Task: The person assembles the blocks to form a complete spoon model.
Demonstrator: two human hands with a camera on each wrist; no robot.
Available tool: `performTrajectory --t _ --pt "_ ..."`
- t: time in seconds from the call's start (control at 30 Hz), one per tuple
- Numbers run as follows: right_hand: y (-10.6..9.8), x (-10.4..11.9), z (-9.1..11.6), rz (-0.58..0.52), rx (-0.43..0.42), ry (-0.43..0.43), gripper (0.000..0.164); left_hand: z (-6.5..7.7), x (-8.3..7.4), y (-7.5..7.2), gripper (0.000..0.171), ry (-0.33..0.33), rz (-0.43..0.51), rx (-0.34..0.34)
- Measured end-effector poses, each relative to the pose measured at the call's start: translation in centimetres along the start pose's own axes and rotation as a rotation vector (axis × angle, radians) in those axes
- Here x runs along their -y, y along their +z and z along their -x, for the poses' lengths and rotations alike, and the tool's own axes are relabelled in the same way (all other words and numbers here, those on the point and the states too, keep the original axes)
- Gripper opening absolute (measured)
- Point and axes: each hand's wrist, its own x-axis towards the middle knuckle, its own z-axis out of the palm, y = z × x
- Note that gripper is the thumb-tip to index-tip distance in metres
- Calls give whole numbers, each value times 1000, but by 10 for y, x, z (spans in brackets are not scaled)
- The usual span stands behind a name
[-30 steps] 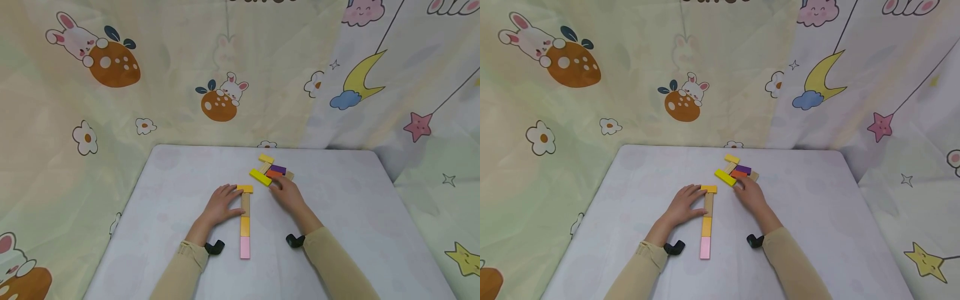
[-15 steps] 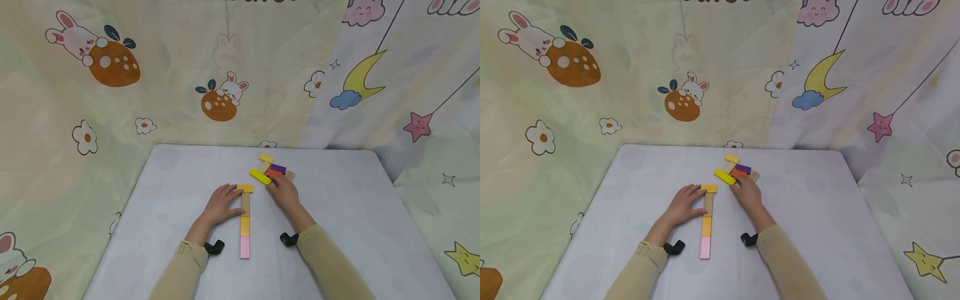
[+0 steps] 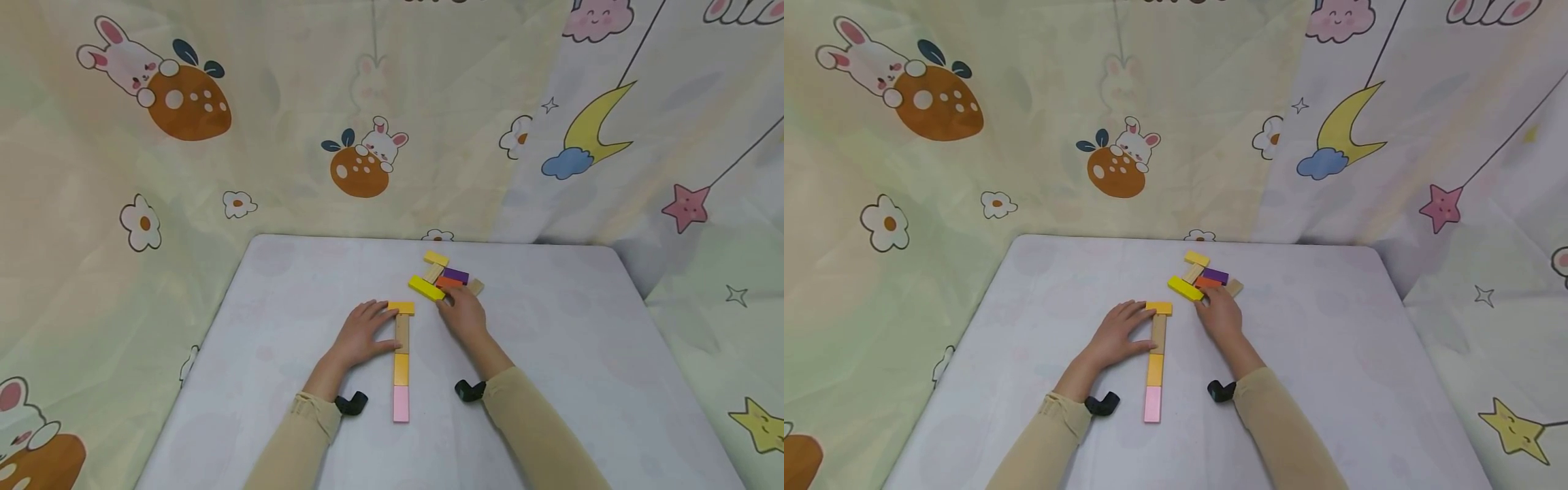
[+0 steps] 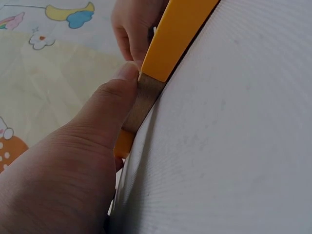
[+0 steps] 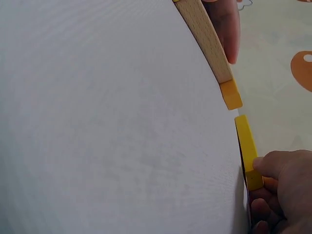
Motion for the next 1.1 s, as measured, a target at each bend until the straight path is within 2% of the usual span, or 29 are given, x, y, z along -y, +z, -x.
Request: performTrajectory --t 0.4,0.77,1.1 --pt "-1 11 0 -83 54 -76 40 0 1 0 79 7 2 -3" --pt "2 19 -11 -21 172 -156 38 1 1 1 78 3 25 -24" --pt "5 24 -20 12 214 -216 35 1 1 1 79 -16 29 -7"
